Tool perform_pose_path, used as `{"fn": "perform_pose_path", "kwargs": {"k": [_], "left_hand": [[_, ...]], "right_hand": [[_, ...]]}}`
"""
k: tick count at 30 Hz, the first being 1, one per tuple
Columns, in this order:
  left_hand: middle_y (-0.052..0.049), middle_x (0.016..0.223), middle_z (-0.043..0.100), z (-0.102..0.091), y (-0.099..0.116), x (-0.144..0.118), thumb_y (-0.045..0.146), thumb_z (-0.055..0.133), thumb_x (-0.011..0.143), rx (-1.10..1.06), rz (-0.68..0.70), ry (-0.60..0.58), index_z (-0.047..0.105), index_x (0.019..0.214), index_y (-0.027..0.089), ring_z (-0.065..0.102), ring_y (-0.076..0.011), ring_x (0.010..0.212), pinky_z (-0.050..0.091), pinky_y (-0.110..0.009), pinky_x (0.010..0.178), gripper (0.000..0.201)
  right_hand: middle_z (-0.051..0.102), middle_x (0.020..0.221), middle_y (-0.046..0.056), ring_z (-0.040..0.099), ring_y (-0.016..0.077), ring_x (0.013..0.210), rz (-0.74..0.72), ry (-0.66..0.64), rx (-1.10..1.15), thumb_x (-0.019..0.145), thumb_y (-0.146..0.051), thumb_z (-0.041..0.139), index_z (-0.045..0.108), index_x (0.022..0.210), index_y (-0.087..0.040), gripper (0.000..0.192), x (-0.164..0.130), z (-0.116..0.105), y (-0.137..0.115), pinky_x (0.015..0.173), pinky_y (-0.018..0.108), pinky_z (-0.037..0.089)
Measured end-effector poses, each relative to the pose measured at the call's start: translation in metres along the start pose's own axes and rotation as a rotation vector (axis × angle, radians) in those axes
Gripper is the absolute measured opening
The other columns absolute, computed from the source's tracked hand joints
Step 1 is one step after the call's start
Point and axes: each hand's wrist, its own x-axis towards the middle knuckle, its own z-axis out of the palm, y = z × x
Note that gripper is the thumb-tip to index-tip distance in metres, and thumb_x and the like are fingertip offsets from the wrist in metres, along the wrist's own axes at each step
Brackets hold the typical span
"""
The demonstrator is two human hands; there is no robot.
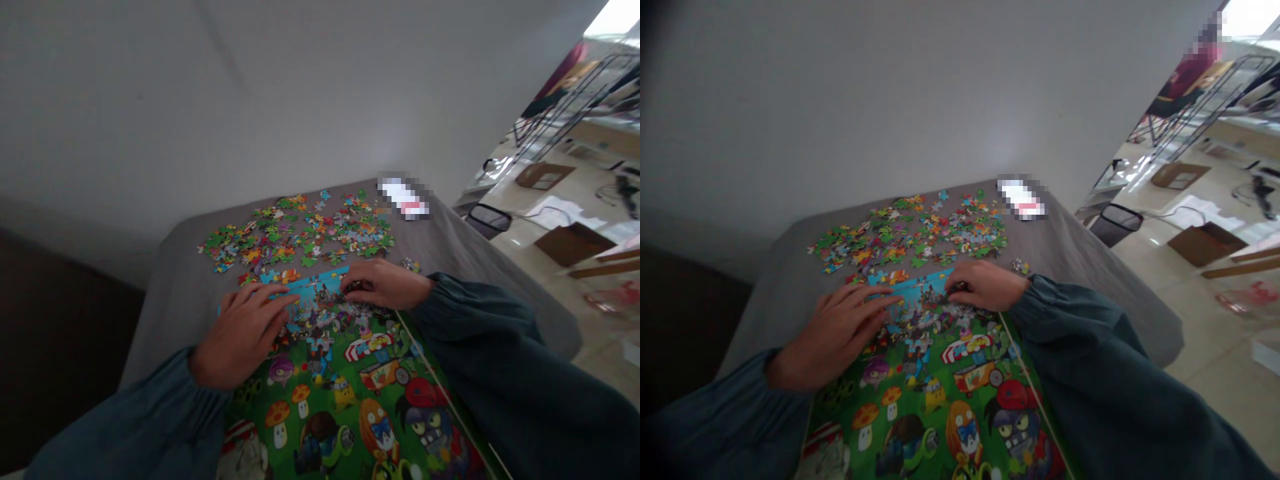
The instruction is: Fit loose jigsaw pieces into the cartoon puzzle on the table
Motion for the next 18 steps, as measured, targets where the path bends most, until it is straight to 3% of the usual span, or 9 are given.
{"fn": "perform_pose_path", "kwargs": {"k": [4, 8, 15, 18], "left_hand": [[-0.005, 0.141, 0.071, -0.006, 0.004, 0.003, 0.051, 0.042, 0.111, -0.007, -0.016, -0.057, 0.071, 0.136, 0.036, 0.057, -0.0309, 0.129, 0.044, -0.05, 0.101, 0.041], [-0.006, 0.142, 0.069, -0.005, 0.018, 0.009, 0.056, 0.058, 0.104, -0.043, -0.022, -0.13, 0.071, 0.136, 0.034, 0.055, -0.0321, 0.133, 0.044, -0.053, 0.105, 0.041], [-0.007, 0.131, 0.071, -0.005, 0.03, 0.013, 0.043, 0.07, 0.1, -0.047, -0.126, -0.153, 0.074, 0.128, 0.032, 0.057, -0.0321, 0.126, 0.045, -0.053, 0.103, 0.031], [-0.007, 0.128, 0.071, -0.007, 0.03, 0.013, 0.043, 0.07, 0.1, -0.046, -0.166, -0.138, 0.076, 0.124, 0.029, 0.058, -0.0322, 0.125, 0.046, -0.055, 0.104, 0.028]], "right_hand": [[0.07, 0.108, 0.008, 0.065, 0.0164, 0.091, -0.017, 0.02, -0.007, 0.101, -0.032, 0.072, 0.08, 0.11, -0.019, 0.018, -0.001, 0.003, 0.001, 0.083, 0.031, 0.051], [0.072, 0.103, 0.007, 0.068, 0.0185, 0.094, -0.018, 0.015, 0.021, 0.099, -0.031, 0.073, 0.083, 0.104, -0.021, 0.015, 0.003, 0.002, -0.003, 0.086, 0.032, 0.052], [0.08, 0.089, 0.003, 0.071, 0.0175, 0.078, 0.046, -0.261, 0.175, 0.092, -0.029, 0.077, 0.085, 0.102, -0.021, 0.015, 0.032, -0.006, -0.002, 0.072, 0.028, 0.051], [0.079, 0.087, 0.004, 0.069, 0.0179, 0.076, 0.055, -0.204, 0.212, 0.094, -0.041, 0.075, 0.084, 0.103, -0.022, 0.024, 0.034, 0.0, 0.003, 0.067, 0.028, 0.05]]}}
